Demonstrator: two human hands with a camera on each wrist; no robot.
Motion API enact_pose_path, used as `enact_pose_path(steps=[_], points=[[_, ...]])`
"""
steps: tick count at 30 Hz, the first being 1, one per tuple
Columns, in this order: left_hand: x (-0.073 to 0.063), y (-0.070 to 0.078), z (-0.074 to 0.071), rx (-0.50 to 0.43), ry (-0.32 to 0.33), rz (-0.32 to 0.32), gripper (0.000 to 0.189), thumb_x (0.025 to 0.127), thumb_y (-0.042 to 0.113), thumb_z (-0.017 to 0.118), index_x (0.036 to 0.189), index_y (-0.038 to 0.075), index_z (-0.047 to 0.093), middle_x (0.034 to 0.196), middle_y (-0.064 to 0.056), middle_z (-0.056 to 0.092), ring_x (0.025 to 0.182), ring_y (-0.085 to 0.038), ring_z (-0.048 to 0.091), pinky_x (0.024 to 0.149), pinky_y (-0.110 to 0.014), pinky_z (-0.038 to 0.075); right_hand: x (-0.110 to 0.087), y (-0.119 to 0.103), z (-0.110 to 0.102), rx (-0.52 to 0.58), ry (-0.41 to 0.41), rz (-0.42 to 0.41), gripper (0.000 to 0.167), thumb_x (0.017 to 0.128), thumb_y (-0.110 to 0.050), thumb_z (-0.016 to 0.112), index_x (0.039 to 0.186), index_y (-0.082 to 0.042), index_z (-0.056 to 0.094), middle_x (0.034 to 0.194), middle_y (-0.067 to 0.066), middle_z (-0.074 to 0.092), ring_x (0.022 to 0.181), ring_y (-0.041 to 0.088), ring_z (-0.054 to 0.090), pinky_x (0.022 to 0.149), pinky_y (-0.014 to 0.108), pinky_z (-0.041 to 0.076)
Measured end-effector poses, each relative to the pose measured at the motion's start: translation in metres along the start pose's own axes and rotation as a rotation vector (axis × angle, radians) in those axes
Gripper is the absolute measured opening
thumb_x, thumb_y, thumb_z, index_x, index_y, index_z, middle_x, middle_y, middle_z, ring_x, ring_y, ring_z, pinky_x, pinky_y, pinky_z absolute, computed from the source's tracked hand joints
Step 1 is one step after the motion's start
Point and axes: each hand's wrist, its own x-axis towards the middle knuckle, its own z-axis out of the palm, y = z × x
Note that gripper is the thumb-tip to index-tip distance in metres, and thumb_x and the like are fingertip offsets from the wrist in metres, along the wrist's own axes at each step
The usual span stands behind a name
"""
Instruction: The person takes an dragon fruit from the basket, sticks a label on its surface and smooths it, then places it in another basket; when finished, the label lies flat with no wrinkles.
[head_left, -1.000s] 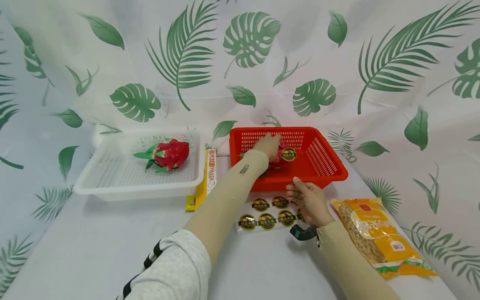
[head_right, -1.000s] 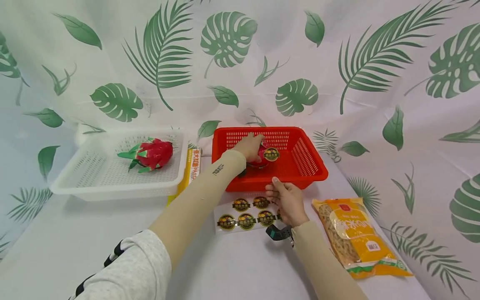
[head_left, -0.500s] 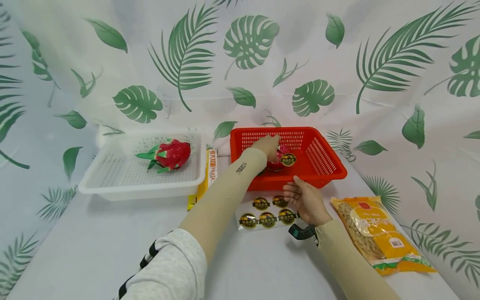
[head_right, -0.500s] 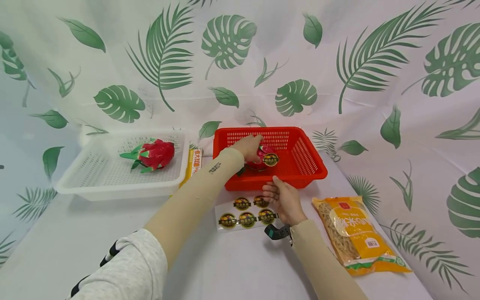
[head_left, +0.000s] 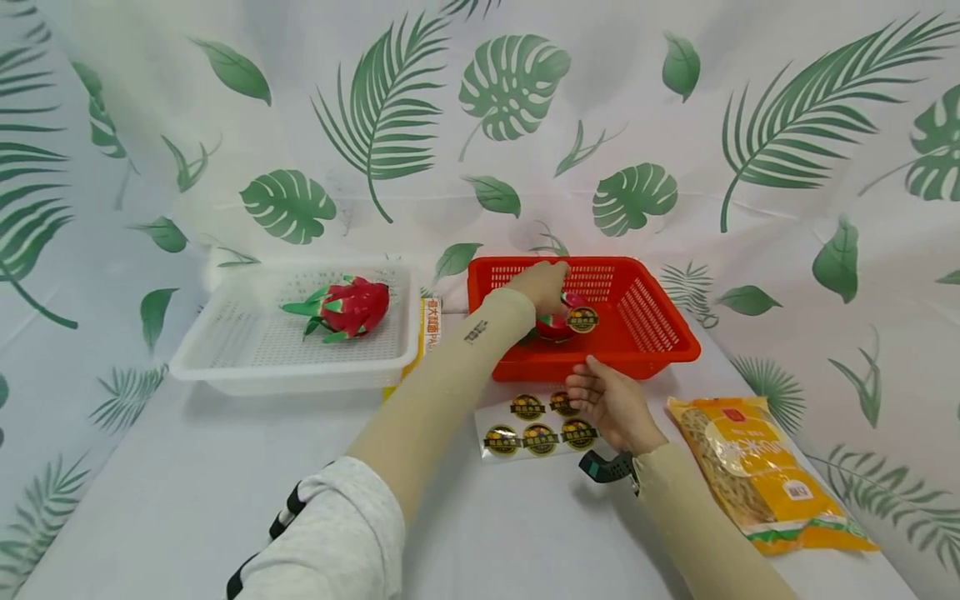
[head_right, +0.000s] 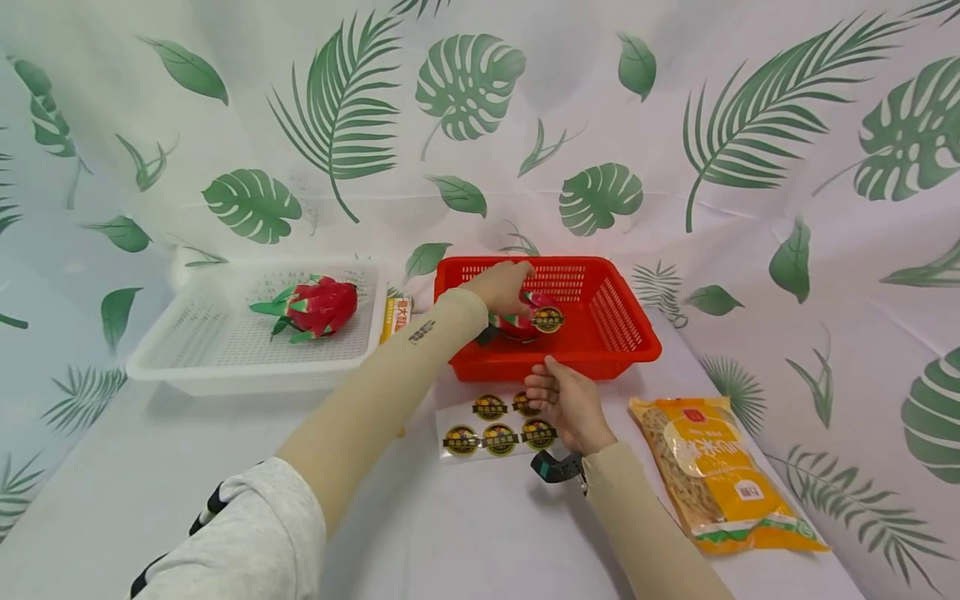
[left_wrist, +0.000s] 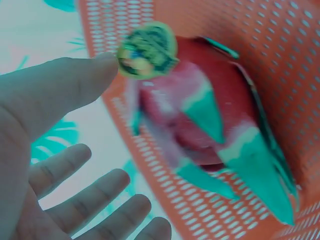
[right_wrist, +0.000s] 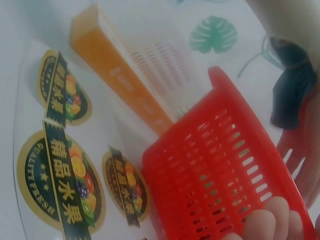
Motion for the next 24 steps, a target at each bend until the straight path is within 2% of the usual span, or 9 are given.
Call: enact_pose_path(steps=[3,6,11,14,18,24], points=[[-0.007,-0.006,-0.009,-0.053,0.012,0.015,0.076,0.091,0.037,0.08,0.156,0.023,0.041,0.154,0.002,0.052,0.132,-0.014,0.054,0.116,-0.037,0.048,0.001,0.001,0.005,-0.01,0.003,0.018,0.033,0.109,-0.043,0.049,0.1,-0.018,0.067,0.087,-0.005,0.073,0.079,0.009,0.062,0.079,0.02,0.056],[-0.021,-0.014,-0.019,-0.094,0.042,0.064,0.074,0.092,0.038,0.078,0.156,0.023,0.043,0.157,0.002,0.05,0.135,-0.015,0.05,0.118,-0.036,0.046,0.001,0.002,0.009,-0.025,0.016,0.018,0.032,0.109,-0.044,0.05,0.099,-0.018,0.067,0.086,-0.006,0.071,0.078,0.01,0.06,0.077,0.021,0.055],[-0.061,-0.036,-0.032,-0.118,0.141,0.167,0.067,0.098,0.039,0.071,0.155,0.016,0.044,0.156,-0.002,0.051,0.141,-0.018,0.049,0.12,-0.036,0.043,0.001,0.005,0.013,-0.072,0.021,-0.01,0.033,0.108,-0.045,0.05,0.096,-0.019,0.067,0.085,-0.006,0.071,0.075,0.009,0.059,0.075,0.022,0.054],[-0.089,-0.052,-0.032,-0.147,0.209,0.191,0.061,0.1,0.041,0.067,0.152,0.015,0.048,0.152,-0.003,0.054,0.14,-0.019,0.051,0.119,-0.036,0.043,-0.001,0.005,0.015,-0.105,0.027,-0.042,0.033,0.108,-0.045,0.051,0.093,-0.021,0.068,0.084,-0.007,0.071,0.074,0.009,0.059,0.074,0.023,0.053],[-0.13,-0.076,-0.022,-0.24,0.3,0.193,0.05,0.101,0.035,0.068,0.144,0.014,0.055,0.145,-0.003,0.06,0.132,-0.022,0.057,0.114,-0.04,0.048,-0.003,0.003,0.018,-0.156,0.046,-0.083,0.033,0.107,-0.045,0.053,0.092,-0.022,0.07,0.084,-0.008,0.071,0.076,0.01,0.06,0.074,0.024,0.054],[-0.188,-0.117,0.016,-0.321,0.42,0.164,0.032,0.1,0.026,0.07,0.129,0.013,0.066,0.128,-0.004,0.07,0.115,-0.023,0.064,0.099,-0.039,0.056,-0.003,0.0,0.027,-0.31,0.092,-0.215,0.036,0.105,-0.045,0.057,0.106,-0.011,0.07,0.084,-0.009,0.074,0.077,0.01,0.067,0.077,0.024,0.059]])
